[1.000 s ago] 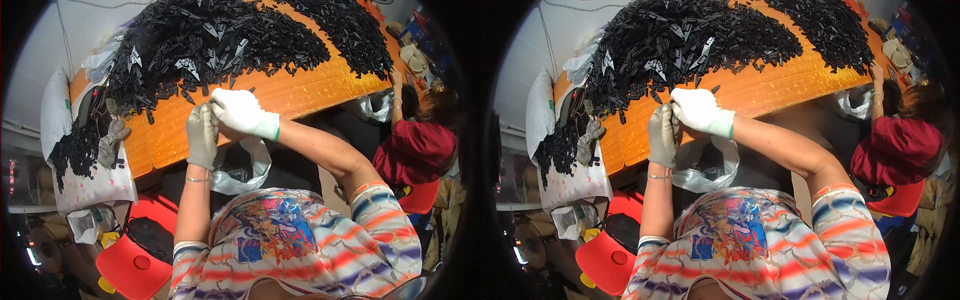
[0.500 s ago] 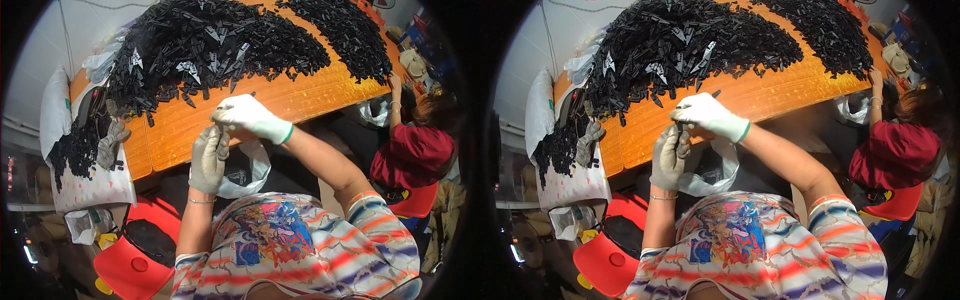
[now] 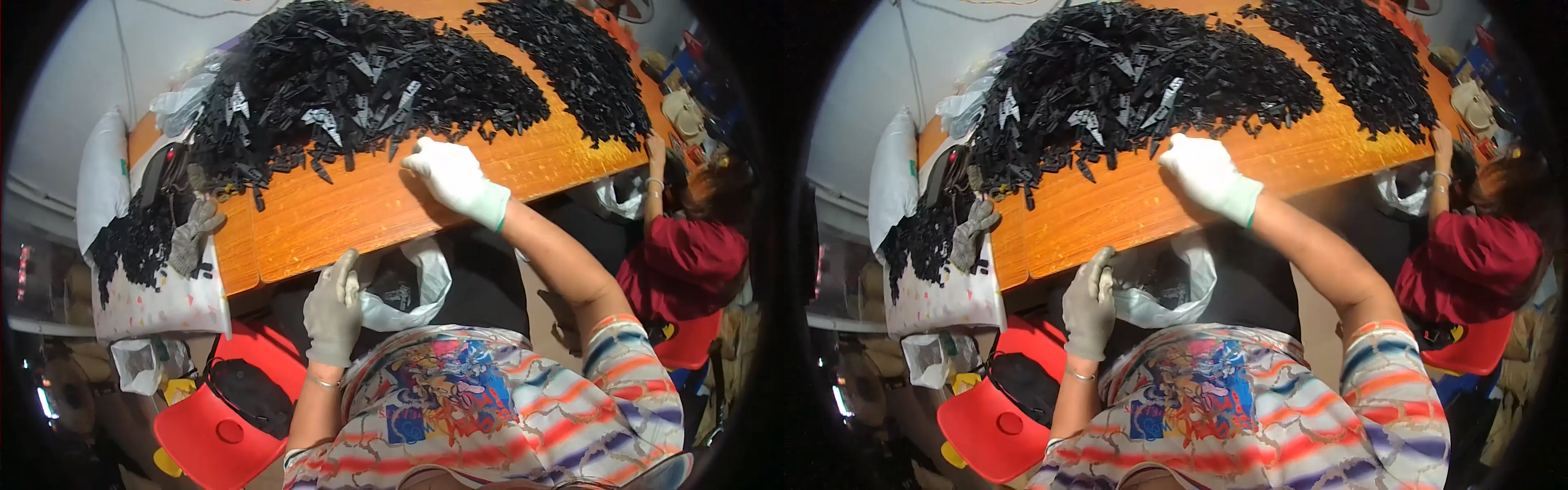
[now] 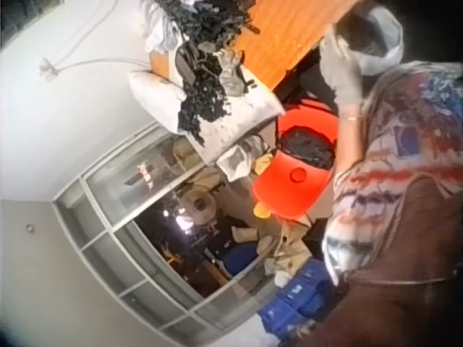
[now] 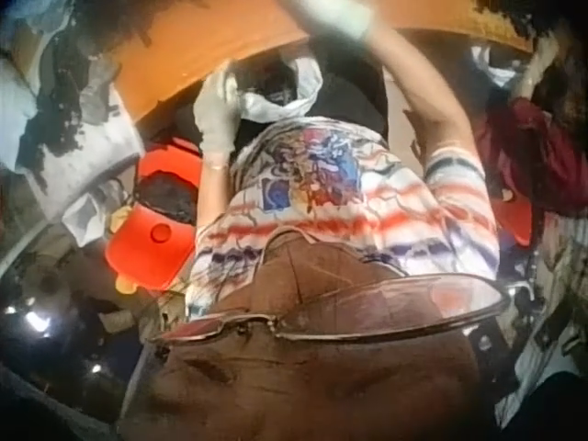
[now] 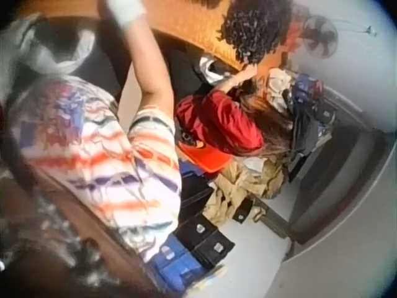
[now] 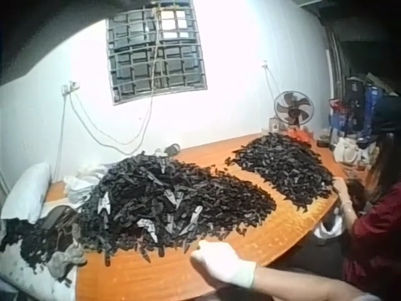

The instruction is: Sorting and inspecting small black plastic components on a work table and placing them into a bag.

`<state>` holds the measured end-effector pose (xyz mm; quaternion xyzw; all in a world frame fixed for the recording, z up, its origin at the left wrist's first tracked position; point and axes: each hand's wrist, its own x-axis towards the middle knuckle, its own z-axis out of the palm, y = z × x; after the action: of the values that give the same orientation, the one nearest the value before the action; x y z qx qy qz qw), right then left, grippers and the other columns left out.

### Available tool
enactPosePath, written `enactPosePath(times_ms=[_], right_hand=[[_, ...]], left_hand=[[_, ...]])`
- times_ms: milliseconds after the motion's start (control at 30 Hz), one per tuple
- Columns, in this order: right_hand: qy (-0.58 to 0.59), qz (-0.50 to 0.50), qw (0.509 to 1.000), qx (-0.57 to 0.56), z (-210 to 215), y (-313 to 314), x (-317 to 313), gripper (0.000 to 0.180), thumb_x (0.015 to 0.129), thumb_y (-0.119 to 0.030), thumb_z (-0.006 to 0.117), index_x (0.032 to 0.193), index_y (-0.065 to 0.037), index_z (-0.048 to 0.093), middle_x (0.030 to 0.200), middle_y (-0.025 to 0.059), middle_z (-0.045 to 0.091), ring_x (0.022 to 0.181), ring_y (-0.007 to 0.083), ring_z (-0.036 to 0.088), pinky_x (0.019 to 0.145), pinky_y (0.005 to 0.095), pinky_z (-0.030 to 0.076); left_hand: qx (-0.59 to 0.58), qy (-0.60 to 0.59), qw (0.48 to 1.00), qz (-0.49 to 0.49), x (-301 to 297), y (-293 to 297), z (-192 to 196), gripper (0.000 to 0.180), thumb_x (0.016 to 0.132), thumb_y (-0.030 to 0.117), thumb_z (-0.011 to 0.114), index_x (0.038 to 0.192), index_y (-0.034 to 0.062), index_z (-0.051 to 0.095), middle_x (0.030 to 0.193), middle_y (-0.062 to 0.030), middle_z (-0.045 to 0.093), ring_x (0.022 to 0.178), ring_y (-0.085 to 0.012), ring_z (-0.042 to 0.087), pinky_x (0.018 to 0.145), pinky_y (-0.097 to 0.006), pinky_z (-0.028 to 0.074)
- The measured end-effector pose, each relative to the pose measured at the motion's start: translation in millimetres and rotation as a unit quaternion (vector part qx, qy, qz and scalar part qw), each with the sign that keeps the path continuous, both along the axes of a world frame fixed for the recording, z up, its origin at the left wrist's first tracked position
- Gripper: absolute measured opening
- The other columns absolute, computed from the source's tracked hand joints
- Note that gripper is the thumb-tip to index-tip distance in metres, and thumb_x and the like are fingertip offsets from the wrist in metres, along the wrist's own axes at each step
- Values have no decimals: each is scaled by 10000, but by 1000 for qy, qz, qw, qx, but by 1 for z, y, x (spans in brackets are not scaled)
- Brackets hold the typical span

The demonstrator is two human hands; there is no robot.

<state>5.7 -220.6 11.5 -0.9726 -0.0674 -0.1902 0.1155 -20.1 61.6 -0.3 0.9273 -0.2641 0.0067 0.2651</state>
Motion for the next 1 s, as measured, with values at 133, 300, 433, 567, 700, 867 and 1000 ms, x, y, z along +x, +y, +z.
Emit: enactPosePath(times_ms=[133, 300, 433, 567, 700, 867, 1000], right_hand=[[61, 57, 996, -41, -10, -16, 9, 200, 780, -103, 584, 958, -98, 677, 821, 120, 585, 791, 312, 629, 656, 402, 502], [65, 52, 996, -2, -15, -18, 12, 199, 786, -88, 594, 965, -120, 675, 859, 121, 583, 793, 320, 627, 670, 410, 501], [115, -26, 992, 45, -8, -5, -4, 132, 834, -134, 624, 945, -164, 688, 957, 119, 583, 814, 331, 626, 698, 420, 500], [95, -17, 965, 245, -4, -3, -11, 127, 826, -206, 660, 904, -109, 686, 936, 156, 626, 861, 356, 630, 768, 421, 501], [189, -45, 898, 395, 1, 1, -15, 207, 825, -216, 658, 936, -44, 686, 901, 141, 695, 855, 277, 671, 770, 367, 513], [186, -21, 834, 519, 7, 21, -16, 206, 870, -141, 647, 1002, 14, 681, 927, 65, 704, 825, 89, 635, 744, 247, 510], [208, -18, 790, 577, 14, 42, -12, 249, 881, -145, 631, 1071, 13, 662, 941, 74, 705, 817, 98, 642, 735, 243, 513]], left_hand=[[0, -78, 997, 3, 35, -3, 6, 342, 899, 150, 560, 1234, 217, 573, 985, -105, 634, 853, -344, 632, 743, -430, 511], [141, -159, 977, -24, 117, -30, 15, 376, 846, 86, 603, 1197, 212, 561, 979, -122, 598, 872, -327, 625, 714, -440, 523], [220, -238, 941, -97, 163, -42, 6, 281, 828, 98, 595, 1091, 197, 600, 943, -123, 593, 872, -300, 629, 682, -419, 536], [237, -256, 931, -108, 172, -45, 5, 152, 823, 123, 603, 959, 176, 645, 955, -109, 588, 912, -288, 615, 689, -388, 544], [96, -253, 957, -102, 164, -39, 5, 148, 842, 108, 615, 961, 175, 674, 1001, -101, 598, 897, -266, 599, 715, -360, 529], [-543, 387, 744, 34, 125, -37, -1, 256, 1001, 197, 483, 1213, 58, 522, 1126, -102, 595, 955, -243, 618, 829, -379, 522], [-641, 582, 497, 46, 112, -36, -16, 319, 1026, 271, 425, 1254, 56, 483, 1111, -137, 573, 948, -300, 614, 832, -417, 532]])
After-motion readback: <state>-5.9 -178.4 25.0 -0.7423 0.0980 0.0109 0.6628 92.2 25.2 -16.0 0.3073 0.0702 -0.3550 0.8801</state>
